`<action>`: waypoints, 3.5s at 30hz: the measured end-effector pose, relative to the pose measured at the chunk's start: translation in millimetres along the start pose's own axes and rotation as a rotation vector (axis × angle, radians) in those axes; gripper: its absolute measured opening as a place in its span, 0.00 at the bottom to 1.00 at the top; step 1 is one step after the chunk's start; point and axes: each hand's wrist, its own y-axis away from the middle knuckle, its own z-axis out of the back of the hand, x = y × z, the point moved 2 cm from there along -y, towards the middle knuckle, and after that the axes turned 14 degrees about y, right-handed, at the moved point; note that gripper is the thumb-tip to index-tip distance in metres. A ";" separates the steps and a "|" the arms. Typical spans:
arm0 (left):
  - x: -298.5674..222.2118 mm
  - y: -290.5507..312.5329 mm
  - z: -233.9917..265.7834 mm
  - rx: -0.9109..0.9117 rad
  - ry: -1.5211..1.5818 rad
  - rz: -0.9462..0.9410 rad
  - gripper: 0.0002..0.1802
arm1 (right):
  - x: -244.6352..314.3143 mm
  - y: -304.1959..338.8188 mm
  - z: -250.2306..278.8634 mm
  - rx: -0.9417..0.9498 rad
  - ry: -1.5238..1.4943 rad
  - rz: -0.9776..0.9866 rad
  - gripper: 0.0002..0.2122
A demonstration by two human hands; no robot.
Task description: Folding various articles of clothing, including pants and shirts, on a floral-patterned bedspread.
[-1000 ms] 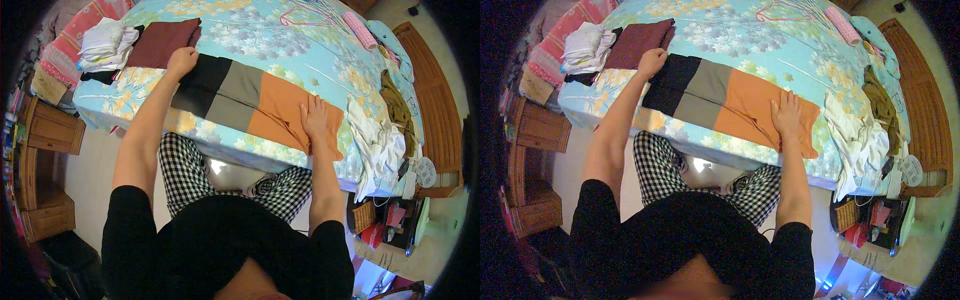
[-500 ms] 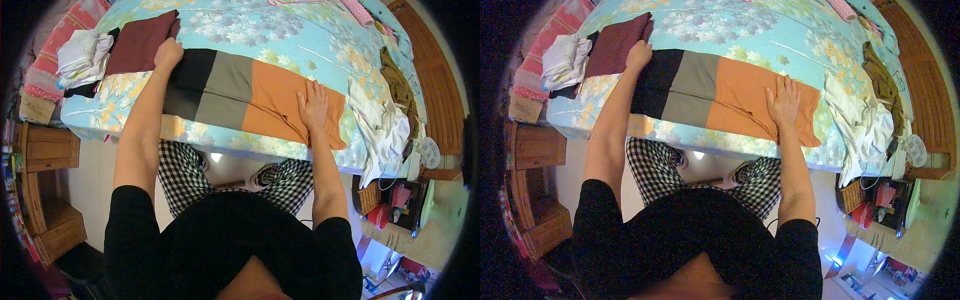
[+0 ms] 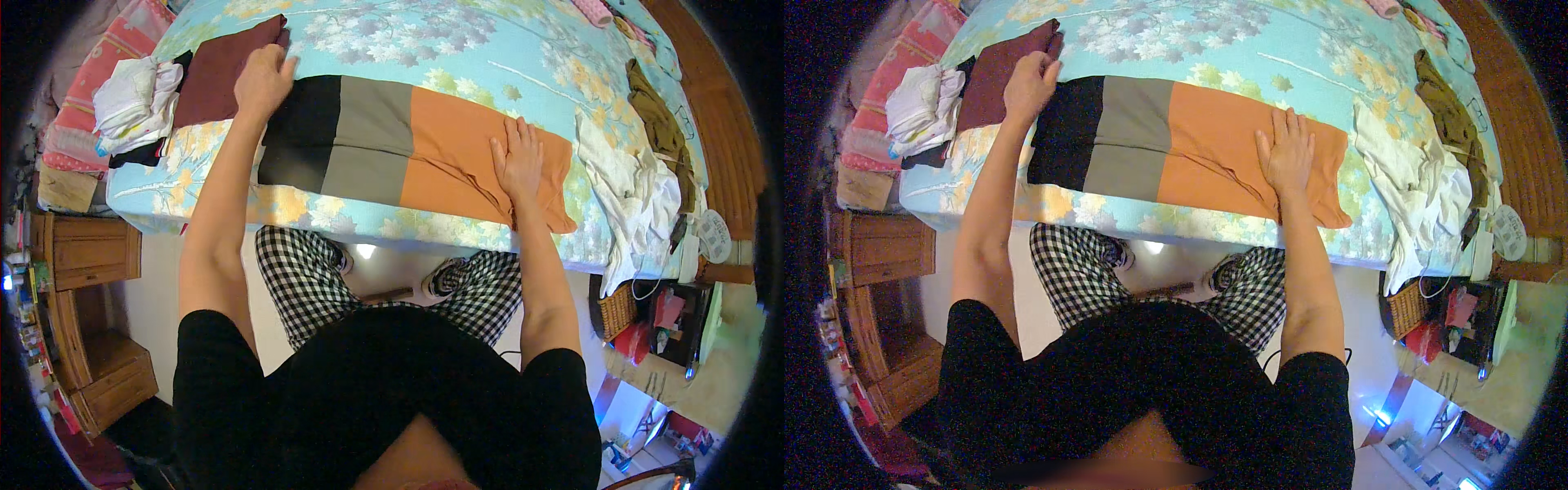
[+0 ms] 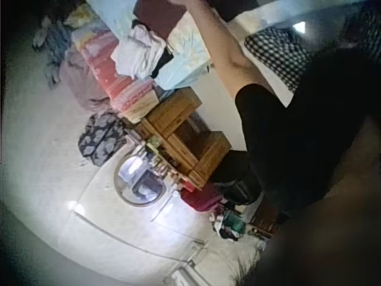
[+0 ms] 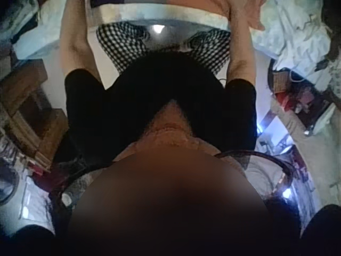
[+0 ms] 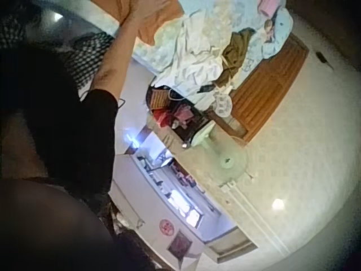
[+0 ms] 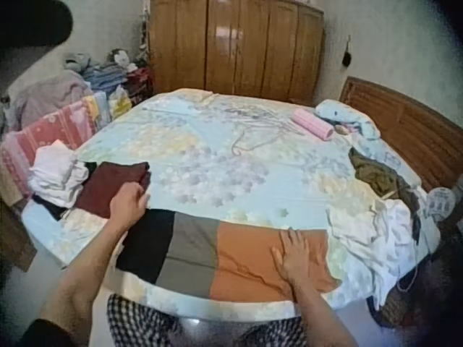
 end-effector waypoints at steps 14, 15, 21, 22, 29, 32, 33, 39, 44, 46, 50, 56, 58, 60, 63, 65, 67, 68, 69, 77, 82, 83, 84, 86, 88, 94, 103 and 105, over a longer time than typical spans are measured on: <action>-15.9 99.6 2.3 0.246 -0.171 -0.664 0.15 | 3.2 0.8 -5.9 -0.034 0.029 -0.004 0.26; -15.5 101.0 3.0 0.277 -0.163 -0.630 0.16 | 2.1 -0.9 -5.5 -0.036 0.005 -0.001 0.26; -36.9 95.5 10.8 0.327 -0.148 -0.427 0.22 | -9.8 -1.2 -11.0 -0.015 0.050 -0.011 0.28; -47.8 97.4 11.1 0.158 -0.102 -0.521 0.27 | -10.3 0.5 -7.2 -0.020 0.069 -0.045 0.28; -39.0 127.4 -50.8 0.403 -0.180 -0.367 0.34 | 26.9 -5.7 21.9 0.113 0.049 0.005 0.34; -42.0 127.3 -48.5 0.404 -0.168 -0.345 0.34 | 21.8 -10.3 23.7 0.080 -0.006 0.032 0.35; -42.4 126.6 -50.3 0.403 -0.170 -0.349 0.34 | 17.5 -14.5 22.2 0.083 0.019 0.014 0.34; -43.3 130.7 -50.8 0.337 -0.183 -0.393 0.33 | -53.7 1.5 -5.9 0.082 0.051 -0.156 0.34; -45.0 130.5 -50.1 0.361 -0.219 -0.401 0.33 | -31.7 -2.6 14.7 0.070 0.153 -0.127 0.33; -39.5 131.5 -47.7 0.352 -0.227 -0.393 0.33 | 5.6 -5.7 45.7 0.084 0.117 -0.003 0.33; -43.6 131.0 -46.9 0.363 -0.230 -0.388 0.33 | 78.9 23.3 50.5 0.069 -0.159 0.290 0.34; -22.9 122.7 -41.9 0.231 -0.108 -0.373 0.33 | 93.8 58.8 30.5 0.050 -0.177 0.373 0.35; -1.5 113.0 -35.1 -0.052 -0.070 -0.297 0.32 | 93.4 55.8 30.0 0.071 -0.173 0.374 0.35; 19.9 107.8 -23.4 -0.144 -0.057 -0.075 0.33 | 93.2 57.5 27.0 0.038 -0.197 0.370 0.34; 12.3 104.5 -4.6 -0.010 -0.104 0.138 0.36 | 89.4 57.8 28.4 0.050 -0.204 0.358 0.32; 30.6 94.3 -5.5 0.085 -0.068 0.152 0.34 | 88.2 57.9 30.7 0.048 -0.244 0.357 0.31; 46.3 84.9 -12.7 0.110 -0.104 0.199 0.31 | 85.8 59.9 34.6 0.047 -0.284 0.355 0.30; 49.8 82.8 -15.8 0.156 -0.014 0.202 0.29 | 82.9 61.0 37.8 0.047 -0.303 0.377 0.27; 52.0 79.0 -20.0 0.205 0.076 0.203 0.27 | 79.3 60.7 41.2 0.046 -0.320 0.396 0.25; 83.4 61.9 -18.8 0.269 0.455 0.257 0.22 | -123.5 71.4 61.7 -0.511 -0.454 -0.333 0.12; -4.7 56.1 0.9 0.409 0.949 0.590 0.16 | -178.2 133.2 35.0 -0.347 -0.020 -0.368 0.13; -12.8 50.2 4.3 0.421 0.992 0.560 0.17 | -177.4 133.1 35.1 -0.345 -0.027 -0.365 0.13; -20.1 42.1 9.3 0.453 0.966 0.501 0.19 | -173.4 130.8 39.5 -0.322 -0.059 -0.394 0.14; -98.8 45.6 7.1 0.433 1.040 0.410 0.18 | -178.3 134.2 36.5 -0.288 -0.074 -0.437 0.15; -155.7 43.9 2.5 0.453 1.014 0.328 0.19 | -180.5 135.6 33.3 -0.318 -0.063 -0.434 0.15; -295.5 52.9 -72.5 0.616 0.696 -0.068 0.34 | -177.4 132.7 35.7 -0.312 -0.080 -0.443 0.14; -342.6 169.8 -162.9 0.998 0.498 -0.305 0.39 | -180.6 136.8 30.1 -0.358 -0.097 -0.439 0.15; -323.8 166.6 -139.3 0.912 0.453 -0.366 0.34 | -178.1 133.6 33.2 -0.335 -0.109 -0.445 0.15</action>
